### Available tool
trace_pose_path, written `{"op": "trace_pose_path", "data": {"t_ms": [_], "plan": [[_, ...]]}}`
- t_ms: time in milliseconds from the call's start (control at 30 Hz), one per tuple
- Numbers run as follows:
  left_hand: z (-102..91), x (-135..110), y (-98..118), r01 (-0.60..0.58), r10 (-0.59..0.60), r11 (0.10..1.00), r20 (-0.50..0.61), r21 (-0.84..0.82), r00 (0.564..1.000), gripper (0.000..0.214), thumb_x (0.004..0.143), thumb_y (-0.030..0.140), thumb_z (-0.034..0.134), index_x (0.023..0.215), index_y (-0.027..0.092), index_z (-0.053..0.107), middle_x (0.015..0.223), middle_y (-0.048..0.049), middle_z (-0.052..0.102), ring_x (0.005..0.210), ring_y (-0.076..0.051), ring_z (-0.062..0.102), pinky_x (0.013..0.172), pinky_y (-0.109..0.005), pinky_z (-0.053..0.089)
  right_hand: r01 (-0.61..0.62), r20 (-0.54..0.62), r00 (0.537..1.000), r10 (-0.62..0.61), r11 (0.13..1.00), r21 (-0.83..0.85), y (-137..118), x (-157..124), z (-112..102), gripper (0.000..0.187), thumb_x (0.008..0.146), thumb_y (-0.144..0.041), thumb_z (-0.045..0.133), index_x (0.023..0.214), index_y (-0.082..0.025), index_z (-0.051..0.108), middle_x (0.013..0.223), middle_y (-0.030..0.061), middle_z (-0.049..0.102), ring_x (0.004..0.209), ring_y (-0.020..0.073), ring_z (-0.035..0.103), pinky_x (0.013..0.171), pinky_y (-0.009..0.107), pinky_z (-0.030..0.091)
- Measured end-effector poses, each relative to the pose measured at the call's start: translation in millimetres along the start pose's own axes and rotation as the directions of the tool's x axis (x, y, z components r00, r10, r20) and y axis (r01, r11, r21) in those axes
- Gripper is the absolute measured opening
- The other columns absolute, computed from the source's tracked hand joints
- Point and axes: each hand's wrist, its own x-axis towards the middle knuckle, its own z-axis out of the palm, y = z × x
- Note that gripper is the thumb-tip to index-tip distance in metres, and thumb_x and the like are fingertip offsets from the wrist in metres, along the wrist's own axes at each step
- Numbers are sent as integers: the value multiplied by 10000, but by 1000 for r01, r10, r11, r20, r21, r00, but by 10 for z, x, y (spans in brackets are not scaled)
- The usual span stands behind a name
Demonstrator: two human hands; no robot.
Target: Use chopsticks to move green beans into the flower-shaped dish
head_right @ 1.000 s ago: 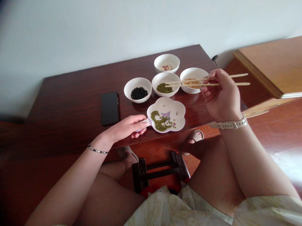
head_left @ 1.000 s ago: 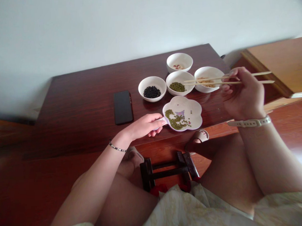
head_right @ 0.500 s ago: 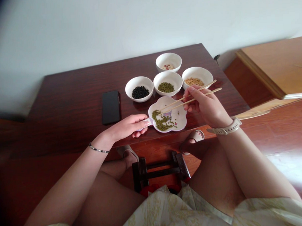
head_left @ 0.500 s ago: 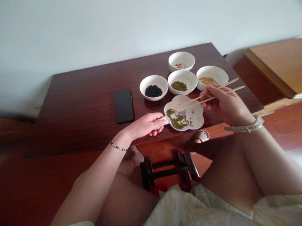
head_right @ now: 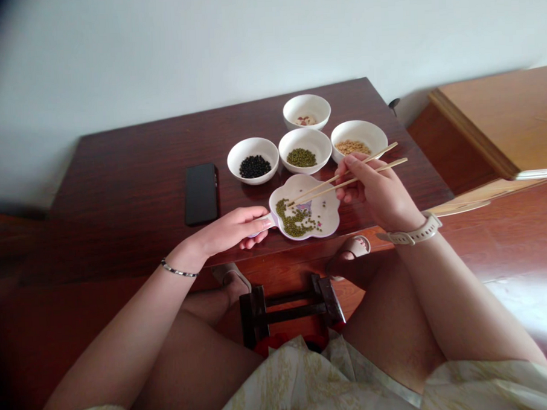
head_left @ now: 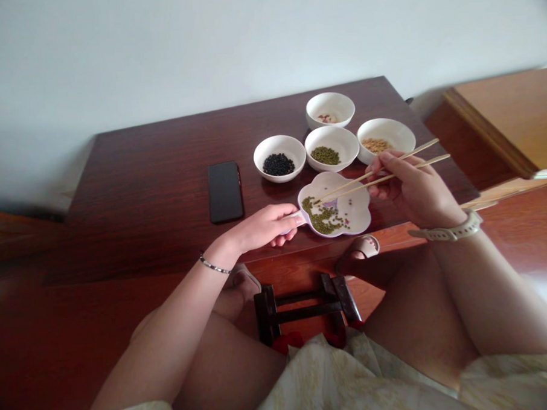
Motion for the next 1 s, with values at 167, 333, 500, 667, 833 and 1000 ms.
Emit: {"op": "trace_pose_path", "data": {"t_ms": [167,333,500,667,833,1000], "plan": [[-1,1,2,-10,10,1000,4,-4,1000,377,1290,495,716,1042,231,613,955,18,679,746,-110,582,698,-256,490,16,0,1000,-16,1000,-19,-4,5,-6,478,1030,-639,1085,866,-255,853,881,60,787,686,154,656,554,257,559],[2,2,8,1,-1,1000,1,1,1000,379,1296,494,707,1039,232,611,958,19,675,748,-111,580,696,-259,488,11,0,1000,-11,1000,-13,-7,-5,7,466,1044,-616,1078,862,-252,849,890,61,778,698,158,674,561,256,564],[6,0,12,4,-4,1000,1,1,1000,373,1283,505,720,1049,233,618,953,19,678,747,-115,581,691,-263,486,14,-29,999,-13,1000,5,-14,-15,15,414,1075,-548,1045,868,-251,844,913,68,772,703,166,699,541,260,555],[11,-6,29,14,-14,1000,-8,3,1000,407,1246,549,775,1042,231,624,953,16,680,755,-117,593,693,-267,490,8,-20,1000,-7,999,51,-17,6,-33,347,1130,-434,973,863,-252,846,890,70,745,702,160,692,551,250,558],[11,-11,39,18,-18,1000,-7,1,1000,436,1226,588,794,1039,236,616,961,15,683,757,-120,593,695,-267,500,67,-84,995,-60,995,76,1,131,-135,316,1068,-463,1023,886,-277,843,935,69,752,713,189,667,514,312,537],[14,-14,27,20,-20,1000,-13,9,1000,429,1253,582,755,1040,236,618,966,12,682,771,-127,594,700,-265,494,116,-142,985,-98,985,127,-21,357,-310,275,1040,-406,1022,924,-306,794,984,68,768,768,197,619,534,292,539]]}}
